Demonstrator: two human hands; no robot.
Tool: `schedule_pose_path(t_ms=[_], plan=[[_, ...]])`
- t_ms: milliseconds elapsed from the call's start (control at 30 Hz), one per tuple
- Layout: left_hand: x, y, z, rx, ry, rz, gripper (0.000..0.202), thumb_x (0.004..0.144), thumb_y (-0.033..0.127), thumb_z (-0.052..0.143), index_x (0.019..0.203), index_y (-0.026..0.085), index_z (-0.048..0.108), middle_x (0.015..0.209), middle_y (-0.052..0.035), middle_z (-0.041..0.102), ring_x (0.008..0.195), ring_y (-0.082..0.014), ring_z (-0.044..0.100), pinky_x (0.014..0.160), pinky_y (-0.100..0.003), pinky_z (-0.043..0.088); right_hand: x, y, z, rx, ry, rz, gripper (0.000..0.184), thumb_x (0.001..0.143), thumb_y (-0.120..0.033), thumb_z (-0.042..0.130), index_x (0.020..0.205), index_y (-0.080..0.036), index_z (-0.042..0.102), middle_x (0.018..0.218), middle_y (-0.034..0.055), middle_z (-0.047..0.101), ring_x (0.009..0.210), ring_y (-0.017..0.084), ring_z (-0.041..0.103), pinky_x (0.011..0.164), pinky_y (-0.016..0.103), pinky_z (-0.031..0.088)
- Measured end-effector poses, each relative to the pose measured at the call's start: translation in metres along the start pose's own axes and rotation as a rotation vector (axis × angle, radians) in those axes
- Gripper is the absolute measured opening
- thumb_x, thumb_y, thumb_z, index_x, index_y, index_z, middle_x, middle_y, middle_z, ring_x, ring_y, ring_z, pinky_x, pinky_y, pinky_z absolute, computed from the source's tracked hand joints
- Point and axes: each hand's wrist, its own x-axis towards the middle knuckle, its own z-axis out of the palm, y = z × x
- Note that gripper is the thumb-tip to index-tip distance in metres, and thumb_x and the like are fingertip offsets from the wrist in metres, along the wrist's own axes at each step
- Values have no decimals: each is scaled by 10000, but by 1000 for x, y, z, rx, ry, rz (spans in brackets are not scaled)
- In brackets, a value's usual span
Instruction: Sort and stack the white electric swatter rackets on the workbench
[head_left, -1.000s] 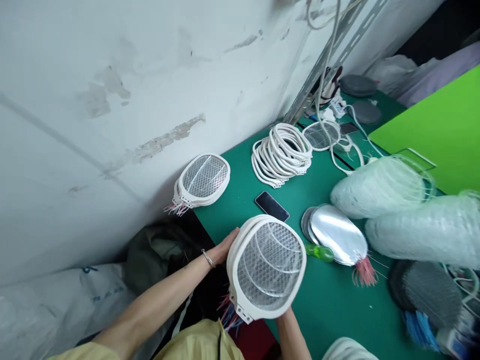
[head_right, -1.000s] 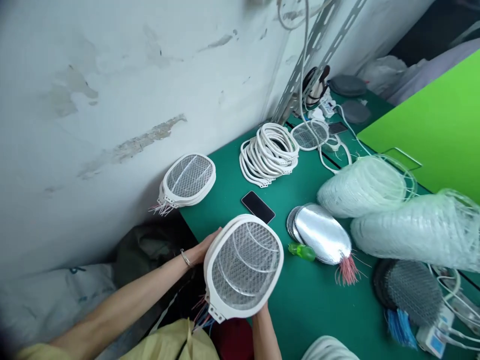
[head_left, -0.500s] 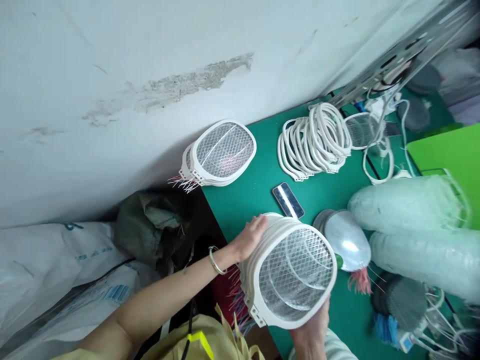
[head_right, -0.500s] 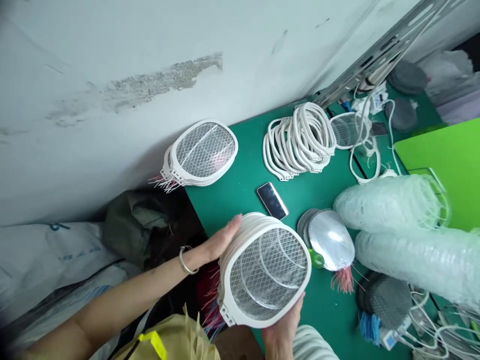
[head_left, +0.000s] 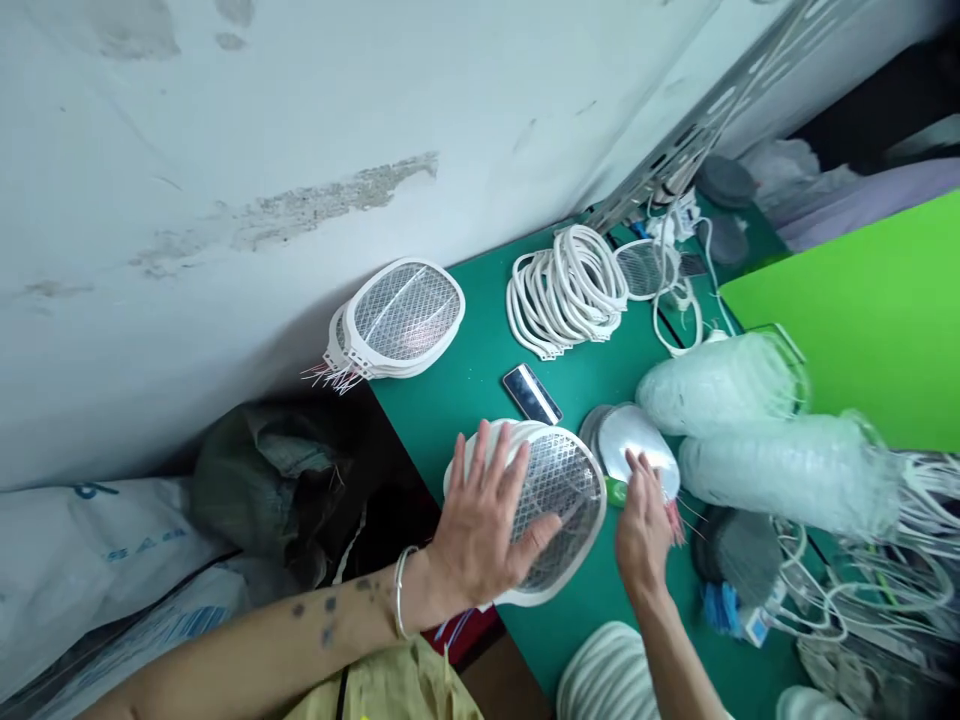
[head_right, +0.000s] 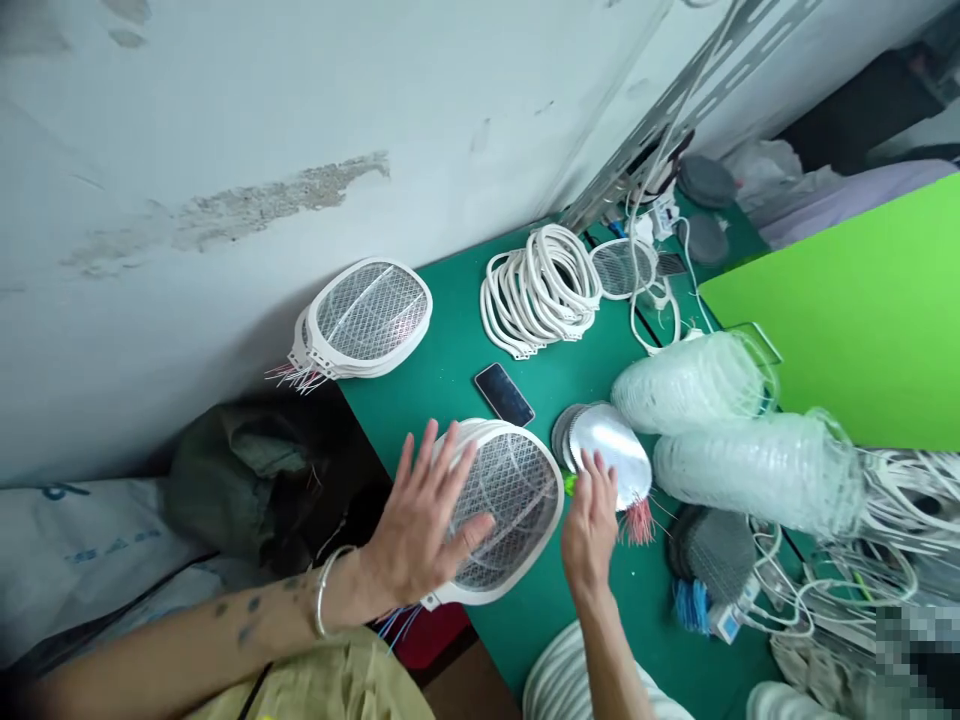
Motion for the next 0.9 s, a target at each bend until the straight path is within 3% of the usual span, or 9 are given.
schedule_pose_path(t_ms=[67, 100, 200, 267, 467, 633, 767, 833, 900], plan=[[-18, 7, 20, 204, -11, 132, 932, 884, 729, 393, 1577, 163, 131, 1631, -109, 17, 1491, -368, -43, 1204, -532, -69, 29, -9, 6, -39, -135, -102, 749, 904, -684, 210, 1431, -231, 489, 1555, 25, 341, 1494, 276, 94, 1195, 559, 29], [-25, 6, 31, 297, -2, 156, 1016, 847, 781, 382, 1576, 128, 108, 1625, -152, 15, 1488, -386, -29, 1204, -538, -50, 40, -13, 12, -54, -203, -133, 733, 901, -694, 237, 1423, -251, 501, 1540, 21, 369, 1487, 301, 126, 1182, 589, 38], [-35, -4, 56, 535, 37, 153, 1142, 781, 866, 329, 1567, 71, 96, 1607, -235, 55, 1480, -419, 36, 1197, -564, 3, 55, -22, 30, -87, -353, -163, 704, 911, -711, 247, 1328, -268, 602, 1402, 59, 554, 1365, 332, 411, 1125, 529, 284], [-36, -9, 62, 627, 28, 148, 1135, 793, 855, 344, 1564, 61, 95, 1600, -256, 81, 1476, -428, 60, 1186, -588, 19, 55, -25, 37, -119, -376, -138, 737, 921, -724, 193, 1224, -255, 675, 1237, 97, 667, 1221, 340, 554, 1011, 466, 415], [-34, -7, 59, 683, -38, 109, 1084, 794, 784, 434, 1561, 74, 145, 1604, -243, 104, 1475, -435, 63, 1177, -597, 31, 47, -24, 37, -224, -355, -75, 741, 932, -720, 157, 1171, -265, 690, 962, 136, 722, 986, 380, 643, 836, 471, 449], [-33, -14, 67, 671, -33, 95, 1121, 754, 825, 434, 1561, 94, 167, 1607, -235, 112, 1474, -437, 77, 1175, -602, 50, 45, -20, 44, -186, -347, -49, 661, 942, -687, 209, 1218, -292, 662, 965, 144, 713, 935, 400, 644, 848, 559, 420], [-34, -10, 64, 638, -45, 117, 1108, 778, 798, 466, 1564, 89, 140, 1611, -236, 54, 1476, -437, 35, 1173, -615, 28, 49, -25, 48, -18, -337, -20, 613, 909, -702, 331, 1153, -274, 696, 998, 141, 710, 1029, 411, 615, 932, 620, 370], [-33, -2, 50, 528, -67, 132, 1053, 818, 753, 479, 1568, 107, 121, 1620, -208, 22, 1480, -422, 7, 1174, -618, 15, 54, -27, 42, 127, -300, -13, 563, 863, -706, 448, 1178, -301, 679, 1146, 99, 686, 1178, 382, 548, 1044, 599, 293], [-29, 2, 27, 284, -67, 108, 932, 871, 682, 487, 1571, 169, 146, 1635, -144, 28, 1492, -379, -3, 1189, -588, 17, 52, -20, 31, 301, -208, 22, 600, 844, -716, 470, 1278, -323, 603, 1345, 45, 586, 1330, 314, 424, 1134, 518, 211]])
